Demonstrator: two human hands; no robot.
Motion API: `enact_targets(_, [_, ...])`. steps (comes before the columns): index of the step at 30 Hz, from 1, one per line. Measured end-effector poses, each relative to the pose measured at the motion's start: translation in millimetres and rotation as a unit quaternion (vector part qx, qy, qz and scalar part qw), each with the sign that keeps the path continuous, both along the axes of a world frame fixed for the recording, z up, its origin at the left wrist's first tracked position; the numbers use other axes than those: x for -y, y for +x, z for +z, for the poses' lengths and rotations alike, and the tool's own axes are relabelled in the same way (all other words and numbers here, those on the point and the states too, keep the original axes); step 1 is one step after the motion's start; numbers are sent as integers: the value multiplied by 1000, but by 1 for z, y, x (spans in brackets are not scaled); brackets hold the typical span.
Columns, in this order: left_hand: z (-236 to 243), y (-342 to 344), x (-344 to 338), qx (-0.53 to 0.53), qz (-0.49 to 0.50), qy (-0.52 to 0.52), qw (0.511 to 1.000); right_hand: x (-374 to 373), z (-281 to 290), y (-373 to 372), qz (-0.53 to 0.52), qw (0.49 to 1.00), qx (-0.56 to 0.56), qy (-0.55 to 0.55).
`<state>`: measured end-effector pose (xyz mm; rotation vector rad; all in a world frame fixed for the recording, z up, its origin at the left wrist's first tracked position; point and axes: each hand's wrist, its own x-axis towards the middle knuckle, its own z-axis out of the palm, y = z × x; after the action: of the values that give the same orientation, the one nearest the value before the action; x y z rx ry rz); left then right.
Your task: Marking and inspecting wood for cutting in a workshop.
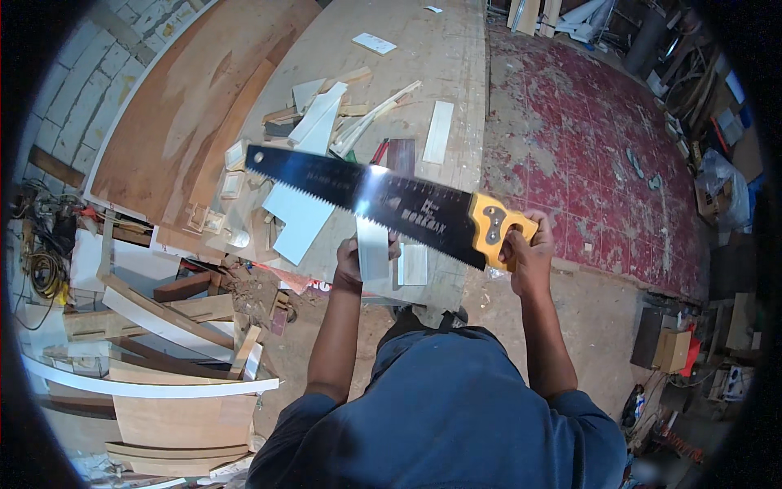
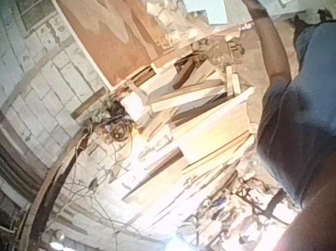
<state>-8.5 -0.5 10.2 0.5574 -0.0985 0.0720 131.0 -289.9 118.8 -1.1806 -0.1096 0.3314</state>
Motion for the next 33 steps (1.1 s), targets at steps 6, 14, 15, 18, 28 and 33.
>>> enact_targets(6, [4, 35, 0, -145, 200, 155, 957, -9, 11, -20, 13, 1000, -6, 23])
enact_targets(14, [64, 43, 33, -23, 471, 637, 610, -26, 12, -55, 40, 997, -64, -4])
enact_targets(15, [61, 41, 38, -51, 450, 609, 651, -28, 12, -53, 38, 997, -61, -4])
enact_targets(18, [50, 34, 57, 73, 198, -135, 968, -32, 13, -48, 24, 998, -58, -7])
enact_targets(28, [65, 34, 65, 14, 566, 692, 447, -36, 8, -40, -8, 998, -54, -33])
enact_targets(33, [78, 28, 67, 24, 575, 695, 431, -36, 7, -39, 10, 997, -58, -44])
